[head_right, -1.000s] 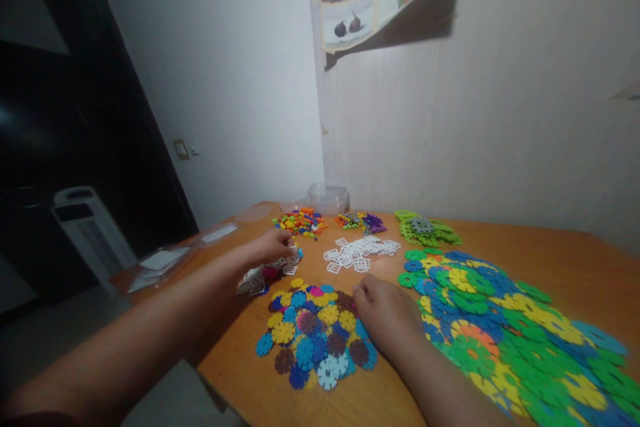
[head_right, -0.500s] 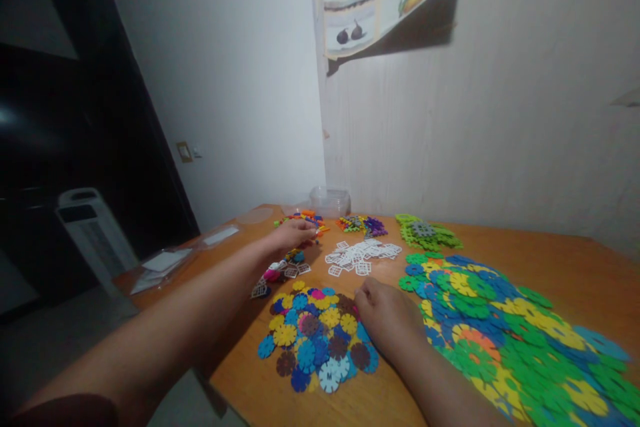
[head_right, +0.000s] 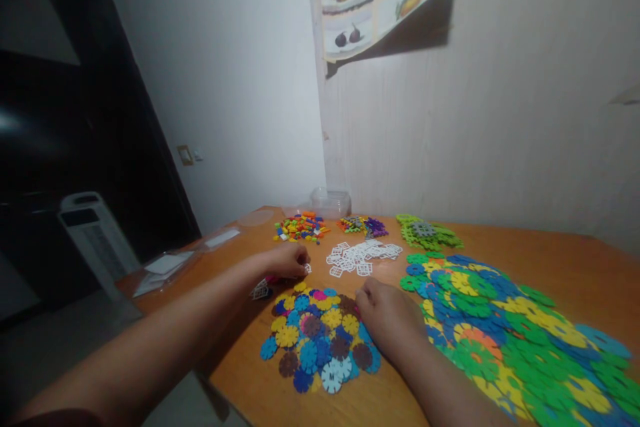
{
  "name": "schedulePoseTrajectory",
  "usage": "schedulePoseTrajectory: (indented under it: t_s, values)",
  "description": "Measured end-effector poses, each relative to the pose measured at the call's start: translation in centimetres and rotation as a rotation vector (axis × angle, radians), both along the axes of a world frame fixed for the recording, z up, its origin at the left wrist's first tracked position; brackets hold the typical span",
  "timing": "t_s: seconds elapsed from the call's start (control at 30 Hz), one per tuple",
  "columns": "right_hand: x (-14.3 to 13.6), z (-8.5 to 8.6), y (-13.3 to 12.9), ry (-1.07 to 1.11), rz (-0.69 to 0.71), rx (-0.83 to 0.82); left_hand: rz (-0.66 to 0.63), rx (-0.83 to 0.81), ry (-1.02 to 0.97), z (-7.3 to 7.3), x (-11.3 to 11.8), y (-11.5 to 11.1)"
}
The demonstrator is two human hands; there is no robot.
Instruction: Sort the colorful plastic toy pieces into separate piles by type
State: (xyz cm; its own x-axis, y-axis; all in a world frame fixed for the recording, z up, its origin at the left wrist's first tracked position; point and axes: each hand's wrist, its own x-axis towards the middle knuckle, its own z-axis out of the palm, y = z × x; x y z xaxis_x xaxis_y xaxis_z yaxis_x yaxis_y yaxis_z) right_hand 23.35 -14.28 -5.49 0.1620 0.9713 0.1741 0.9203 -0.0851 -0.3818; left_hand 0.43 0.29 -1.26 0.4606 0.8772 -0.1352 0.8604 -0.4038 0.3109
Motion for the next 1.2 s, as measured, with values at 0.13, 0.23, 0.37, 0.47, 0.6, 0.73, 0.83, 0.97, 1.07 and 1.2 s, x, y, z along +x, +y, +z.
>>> schedulePoseTrajectory:
  t_s: [0.13, 0.23, 0.37, 0.47, 0.6, 0.73, 0.83, 0.97, 1.07, 1.2]
  values:
    - [-0.1, 0.0, 0.0, 0.006, -0.009, -0.006, 0.059, -0.109, -0.148, -0.5, 0.6, 0.7]
    - [0.0, 0.0, 0.0, 0.021, -0.002, -0.011, 0.111, -0.098, -0.377, -0.3, 1.9, 1.7]
    - [0.2, -0.2, 0.1, 0.025, 0.019, -0.011, 0.137, -0.028, -0.766, 0.4, 3.2, 2.5]
    - [0.3, -0.3, 0.1, 0.028, 0.027, -0.007, 0.082, -0.005, -0.709, 0.6, 2.3, 2.2]
    - [0.2, -0.3, 0.0, 0.019, 0.023, 0.003, -0.077, -0.001, -0.347, 0.3, -0.4, 1.1]
    - [0.1, -0.1, 0.0, 0.014, 0.009, -0.006, -0.181, 0.044, -0.12, 0.2, -2.2, 0.1]
    - [0.2, -0.1, 0.0, 0.016, 0.015, -0.006, -0.222, 0.087, -0.043, 0.2, -2.5, -0.3]
    - [0.3, -0.2, -0.1, 0.028, 0.02, 0.002, -0.188, 0.138, 0.005, 0.0, -2.6, -0.3]
    - [0.2, -0.3, 0.0, 0.031, 0.018, -0.001, -0.135, 0.214, 0.015, -0.1, -2.3, 0.1]
    - [0.2, -0.2, 0.0, 0.039, 0.021, -0.002, -0.017, 0.253, -0.143, 0.1, -0.6, 1.1]
